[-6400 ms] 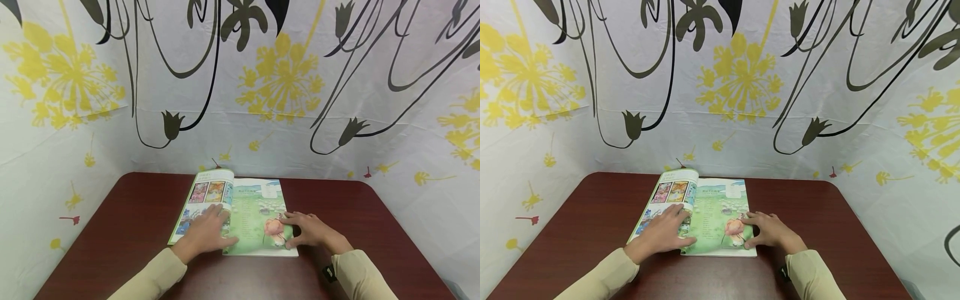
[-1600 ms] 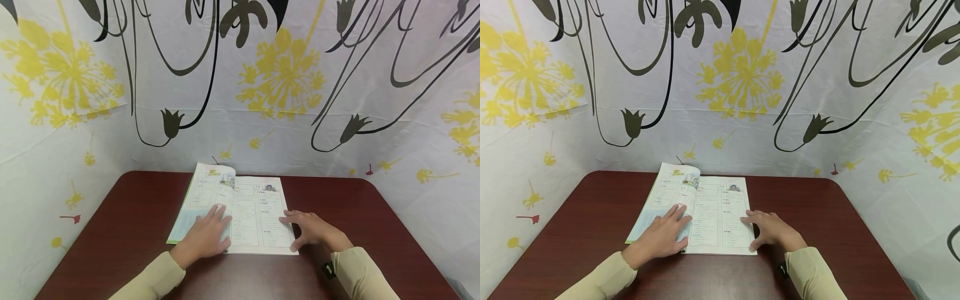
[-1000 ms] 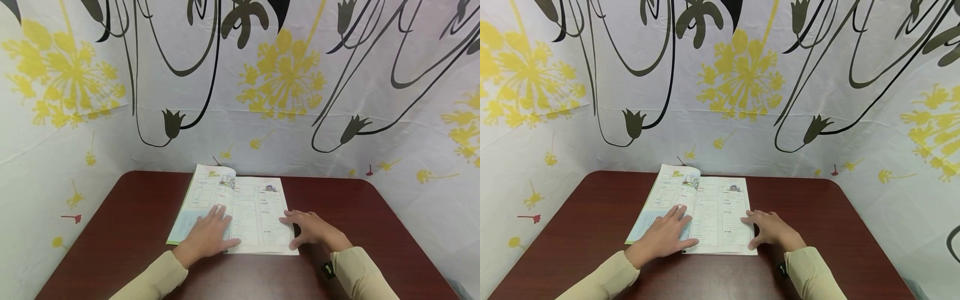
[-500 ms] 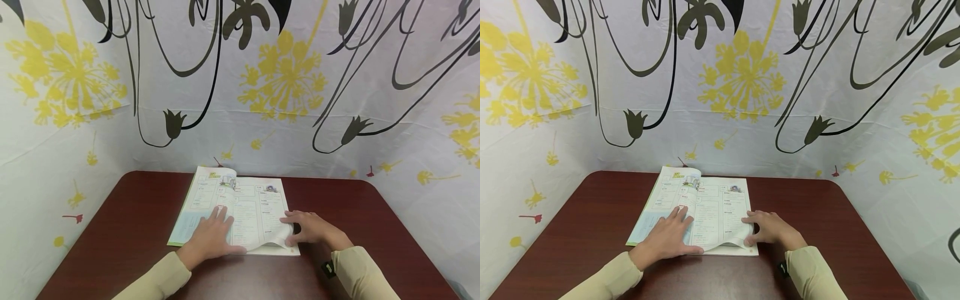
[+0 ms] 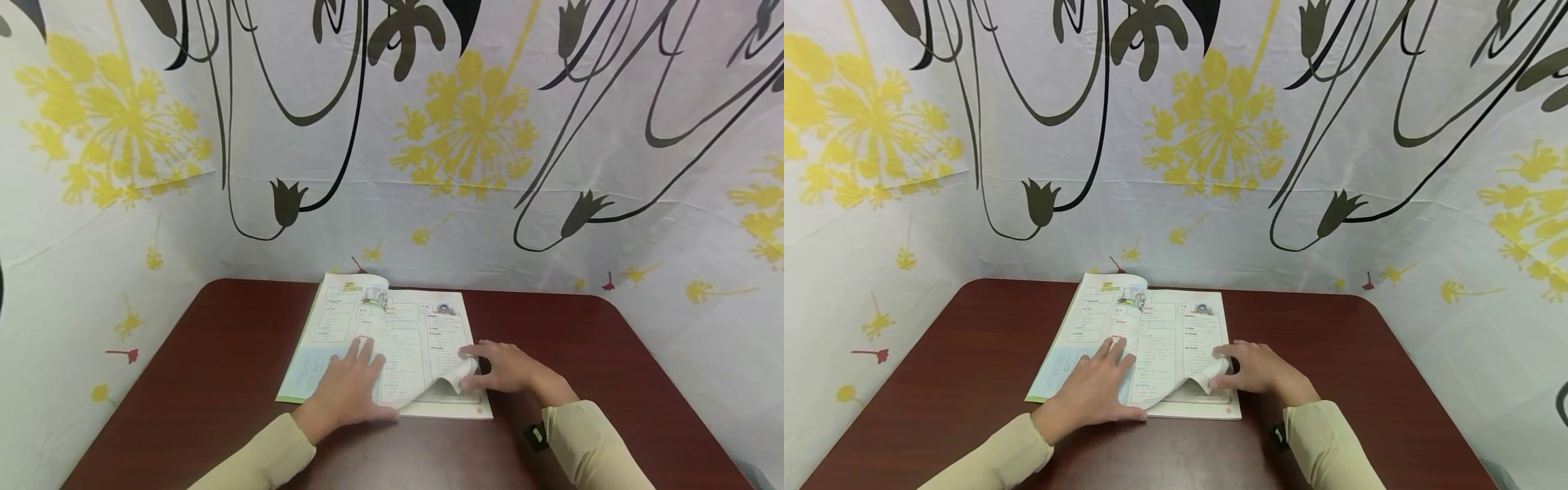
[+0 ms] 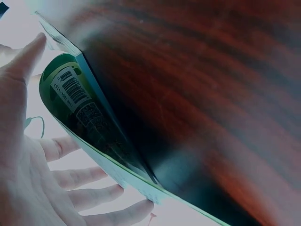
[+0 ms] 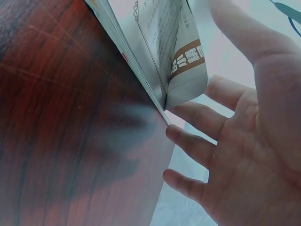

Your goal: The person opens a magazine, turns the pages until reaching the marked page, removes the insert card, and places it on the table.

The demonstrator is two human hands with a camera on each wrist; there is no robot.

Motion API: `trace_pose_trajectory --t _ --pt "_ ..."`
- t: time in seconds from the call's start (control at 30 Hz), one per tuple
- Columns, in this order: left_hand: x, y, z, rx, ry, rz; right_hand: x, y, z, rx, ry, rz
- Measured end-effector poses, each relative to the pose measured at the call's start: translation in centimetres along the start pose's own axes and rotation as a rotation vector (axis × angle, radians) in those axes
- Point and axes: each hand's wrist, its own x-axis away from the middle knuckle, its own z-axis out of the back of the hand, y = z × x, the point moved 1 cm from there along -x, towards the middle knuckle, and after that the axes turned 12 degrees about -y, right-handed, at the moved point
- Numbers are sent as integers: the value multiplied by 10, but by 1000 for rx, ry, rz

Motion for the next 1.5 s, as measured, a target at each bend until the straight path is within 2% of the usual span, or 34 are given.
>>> trace_pose_trajectory --t 0.23,0.4,0.73,0.97,1.13,1.3,1.5 --pt "2 -1 3 -5 6 -10 1 1 2 -10 -3 -28" --pt "2 -3 3 14 -19 -7 7 4 7 -14 -4 -37" --pt "1 -5 6 70 -67 3 14 17 22 -81 24 51" --pt "2 -5 9 83 -64 2 20 21 28 -126 62 -3" --pt "3 -7 9 72 -26 -11 18 20 23 -55 50 -11" --pt "4 -7 10 28 52 -44 14 15 10 31 6 18" --pt "4 -6 11 8 139 -83 12 7 2 64 -38 93"
